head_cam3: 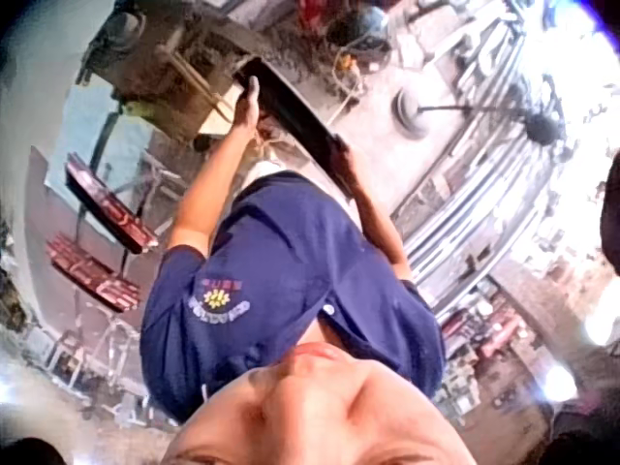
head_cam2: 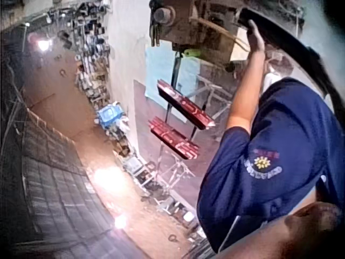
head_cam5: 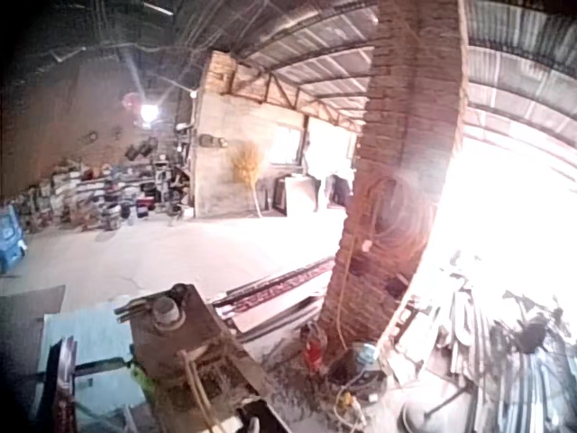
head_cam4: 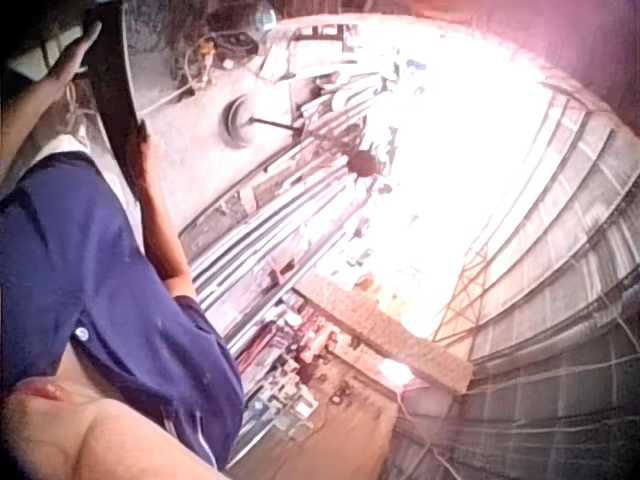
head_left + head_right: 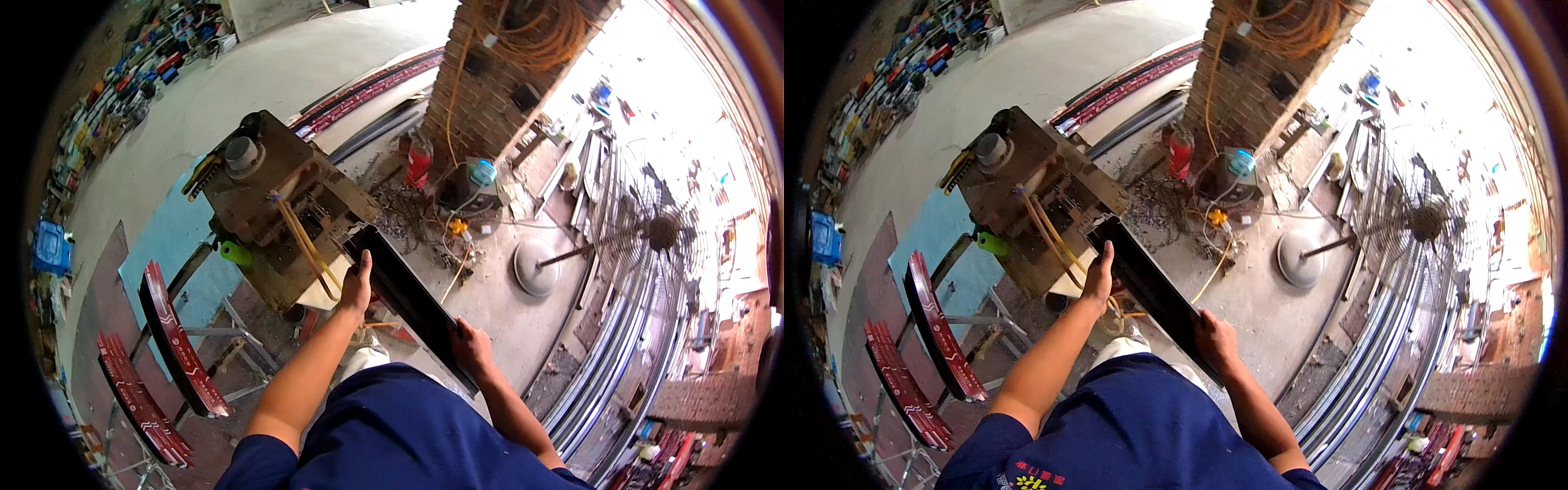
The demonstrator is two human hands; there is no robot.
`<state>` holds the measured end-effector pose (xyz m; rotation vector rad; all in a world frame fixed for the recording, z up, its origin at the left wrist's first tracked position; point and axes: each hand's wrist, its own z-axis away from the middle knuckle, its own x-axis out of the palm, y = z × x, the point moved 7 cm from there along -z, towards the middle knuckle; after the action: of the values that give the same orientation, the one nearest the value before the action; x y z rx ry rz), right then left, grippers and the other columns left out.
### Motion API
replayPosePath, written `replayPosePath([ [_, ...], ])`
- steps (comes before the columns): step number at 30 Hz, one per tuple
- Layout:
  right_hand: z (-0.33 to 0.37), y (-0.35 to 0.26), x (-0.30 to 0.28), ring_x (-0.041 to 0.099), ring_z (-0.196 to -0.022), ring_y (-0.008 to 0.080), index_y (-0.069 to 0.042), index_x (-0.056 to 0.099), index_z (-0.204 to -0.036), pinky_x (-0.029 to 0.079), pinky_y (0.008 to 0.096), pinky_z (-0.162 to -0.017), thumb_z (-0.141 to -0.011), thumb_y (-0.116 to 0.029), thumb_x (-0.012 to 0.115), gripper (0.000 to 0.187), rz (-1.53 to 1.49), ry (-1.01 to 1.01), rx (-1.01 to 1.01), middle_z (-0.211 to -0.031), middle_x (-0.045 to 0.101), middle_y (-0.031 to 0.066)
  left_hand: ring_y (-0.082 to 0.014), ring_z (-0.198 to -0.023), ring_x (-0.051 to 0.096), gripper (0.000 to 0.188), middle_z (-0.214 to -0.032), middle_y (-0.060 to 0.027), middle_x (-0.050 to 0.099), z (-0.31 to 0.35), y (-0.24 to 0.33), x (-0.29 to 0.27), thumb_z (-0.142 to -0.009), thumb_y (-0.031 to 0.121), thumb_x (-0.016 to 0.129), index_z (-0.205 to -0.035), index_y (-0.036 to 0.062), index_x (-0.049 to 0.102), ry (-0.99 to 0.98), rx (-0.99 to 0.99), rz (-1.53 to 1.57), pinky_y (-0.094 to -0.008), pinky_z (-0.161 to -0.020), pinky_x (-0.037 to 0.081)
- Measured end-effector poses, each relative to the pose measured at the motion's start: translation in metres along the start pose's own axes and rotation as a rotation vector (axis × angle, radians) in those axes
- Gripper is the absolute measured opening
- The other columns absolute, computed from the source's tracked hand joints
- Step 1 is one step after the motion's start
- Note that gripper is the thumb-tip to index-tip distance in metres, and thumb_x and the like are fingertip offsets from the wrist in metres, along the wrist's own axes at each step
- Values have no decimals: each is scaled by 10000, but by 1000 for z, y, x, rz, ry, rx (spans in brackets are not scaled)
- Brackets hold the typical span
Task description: The person repeatedly picks up long black metal profiles from a table, carries them to a machine, feeds them through, and returns them to the table. This cycle is performed multiple times with several profiles.
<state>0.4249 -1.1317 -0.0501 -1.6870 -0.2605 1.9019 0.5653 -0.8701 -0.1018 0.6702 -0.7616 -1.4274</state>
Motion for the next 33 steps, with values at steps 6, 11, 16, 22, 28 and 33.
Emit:
replayPosePath([
  [6,-66,-53,2,640,-785,458,-109,680,-1000,504,524,-680,-954,-353,583,266,-7,-33,-44,-790,661,242,-316,-1227,498,1071,-1340,-205,512,-32,47,-26,-862,827,375,-1437,-76,372,186,42,101,-400,-1031,392],
  [11,-86,-63,7,656,-774,439,-97,663,-1015,518,521,-682,-959,-336,563,265,142,-36,-153,-807,676,234,-351,-1313,450,1068,-1437,-251,447,-60,46,-36,-877,817,342,-1449,-85,362,191,61,109,-403,-1095,345],
  [16,-91,-85,-3,661,-760,434,-80,641,-995,521,520,-679,-975,-266,524,221,160,-121,-148,-811,679,234,-369,-1342,429,1059,-1475,-279,398,-63,50,-37,-894,805,306,-1447,-97,362,140,35,95,-394,-1109,335],
  [22,-105,-96,0,661,-772,440,-74,619,-959,517,523,-676,-956,-290,542,230,267,-195,-130,-792,672,245,-403,-1288,480,1074,-1421,-311,438,-90,34,-55,-892,814,278,-1385,-132,402,155,38,-78,-406,-1072,375],
  [28,-109,-99,3,660,-721,436,-81,621,-955,511,527,-648,-922,-271,574,199,288,-210,-101,-736,664,231,-446,-1225,500,1092,-1278,-365,515,-89,32,-54,-889,824,239,-1248,-182,471,132,24,-11,-428,-1023,382],
  [33,-107,-90,9,656,-678,424,-78,627,-964,507,527,-625,-900,-237,594,175,311,-199,-169,-715,659,228,-431,-1233,503,1122,-1276,-355,516,-86,38,-57,-877,840,199,-1292,-173,447,30,-40,-140,-418,-1028,391],
])
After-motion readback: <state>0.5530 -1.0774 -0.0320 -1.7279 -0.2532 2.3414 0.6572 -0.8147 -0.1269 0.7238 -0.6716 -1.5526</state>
